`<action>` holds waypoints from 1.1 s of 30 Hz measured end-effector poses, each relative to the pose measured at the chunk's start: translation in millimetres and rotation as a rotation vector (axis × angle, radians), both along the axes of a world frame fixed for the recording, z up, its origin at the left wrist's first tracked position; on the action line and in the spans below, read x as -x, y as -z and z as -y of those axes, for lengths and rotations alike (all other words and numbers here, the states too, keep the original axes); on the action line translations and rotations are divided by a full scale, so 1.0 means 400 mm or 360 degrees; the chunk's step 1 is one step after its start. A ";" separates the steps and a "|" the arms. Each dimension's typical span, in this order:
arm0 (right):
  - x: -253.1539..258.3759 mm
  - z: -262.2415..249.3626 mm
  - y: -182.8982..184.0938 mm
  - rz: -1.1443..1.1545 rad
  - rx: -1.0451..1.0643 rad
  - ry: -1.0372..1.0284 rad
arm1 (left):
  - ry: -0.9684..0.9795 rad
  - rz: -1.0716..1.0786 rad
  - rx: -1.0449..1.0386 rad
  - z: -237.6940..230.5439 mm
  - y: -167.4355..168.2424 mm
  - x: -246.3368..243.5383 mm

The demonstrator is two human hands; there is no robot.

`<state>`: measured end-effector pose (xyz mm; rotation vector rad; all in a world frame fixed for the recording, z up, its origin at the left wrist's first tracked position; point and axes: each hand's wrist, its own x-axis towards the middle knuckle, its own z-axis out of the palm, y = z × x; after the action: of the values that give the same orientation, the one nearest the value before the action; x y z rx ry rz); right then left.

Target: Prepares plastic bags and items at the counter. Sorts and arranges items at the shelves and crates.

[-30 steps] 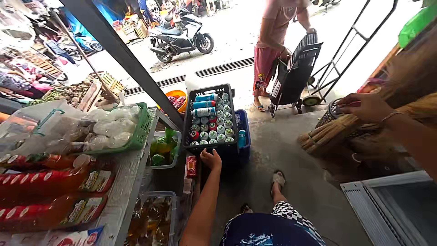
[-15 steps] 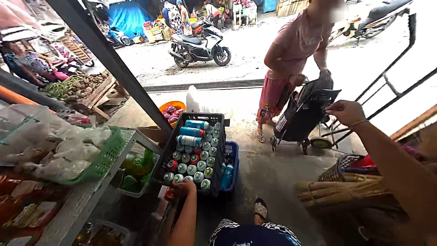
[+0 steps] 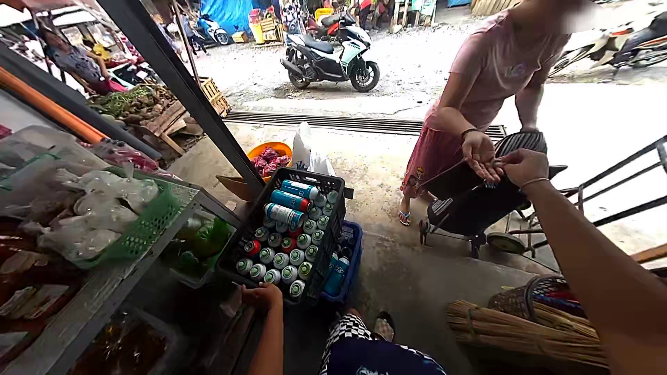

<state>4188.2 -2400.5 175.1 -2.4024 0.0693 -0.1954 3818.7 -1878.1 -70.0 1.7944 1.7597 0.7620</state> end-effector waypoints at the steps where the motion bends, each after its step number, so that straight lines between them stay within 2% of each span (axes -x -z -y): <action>1: -0.014 -0.006 0.015 -0.0013 0.0023 -0.0028 | -0.0003 -0.0011 0.0010 -0.001 -0.002 0.004; 7: -0.069 -0.012 0.063 -0.0164 0.0124 -0.0003 | 0.0024 0.0014 0.0021 0.007 0.009 -0.005; 10: -0.093 -0.004 0.098 -0.0011 0.0112 -0.0114 | -0.0004 0.0045 0.0013 0.013 -0.004 -0.002; 12: -0.061 -0.007 0.123 0.0174 0.0014 -0.0036 | -0.0024 0.0048 -0.0018 0.015 -0.003 0.000; 15: 0.067 -0.046 0.205 0.0348 -0.0283 0.0285 | -0.0071 0.0033 0.0048 0.011 -0.005 -0.001; 17: 0.168 -0.067 0.326 0.0060 -0.0311 0.0387 | -0.0082 0.0025 0.0163 0.005 -0.028 -0.006; 20: 0.337 -0.045 0.570 -0.1070 -0.0141 0.0133 | -0.0072 -0.0022 0.0388 0.005 -0.059 -0.009; 22: 0.465 -0.026 0.714 -0.1766 -0.0241 0.0044 | -0.0112 -0.0039 0.0505 0.001 -0.051 -0.014; 24: 0.621 0.011 0.824 -0.2022 -0.0302 0.0013 | -0.0152 -0.0067 0.0547 0.000 -0.038 -0.014; 25: 0.708 0.029 0.865 -0.1939 -0.0281 -0.0050 | -0.0157 -0.0075 0.0538 -0.003 -0.038 -0.014; 26: 0.798 0.037 0.896 -0.1700 -0.0212 -0.0112 | -0.0157 -0.0080 0.0527 -0.004 -0.040 -0.014; 27: 0.878 0.029 0.906 -0.1396 -0.0074 -0.0165 | -0.0146 -0.0085 0.0528 -0.005 -0.042 -0.015; 29: 0.846 -0.036 0.679 -0.2126 0.0253 -0.0612 | -0.0138 -0.0108 0.0535 -0.006 -0.048 -0.018; 30: 0.850 -0.066 0.585 -0.2103 0.0407 -0.0822 | -0.0122 -0.0128 0.0541 -0.007 -0.052 -0.019; 31: 0.870 -0.074 0.527 -0.1907 0.0451 -0.0906 | -0.0115 -0.0144 0.0537 -0.008 -0.054 -0.020; 32: 0.838 -0.106 0.461 -0.2218 0.0537 -0.0872 | -0.0115 -0.0155 0.0531 -0.008 -0.056 -0.021; 33: 0.828 -0.107 0.462 -0.2336 0.0429 -0.0628 | -0.0117 -0.0151 0.0524 -0.007 -0.057 -0.021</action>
<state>3856.9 -2357.6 -9.7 -2.2139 0.2341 1.8023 3827.2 -1875.1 -47.0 1.5742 1.8942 0.3899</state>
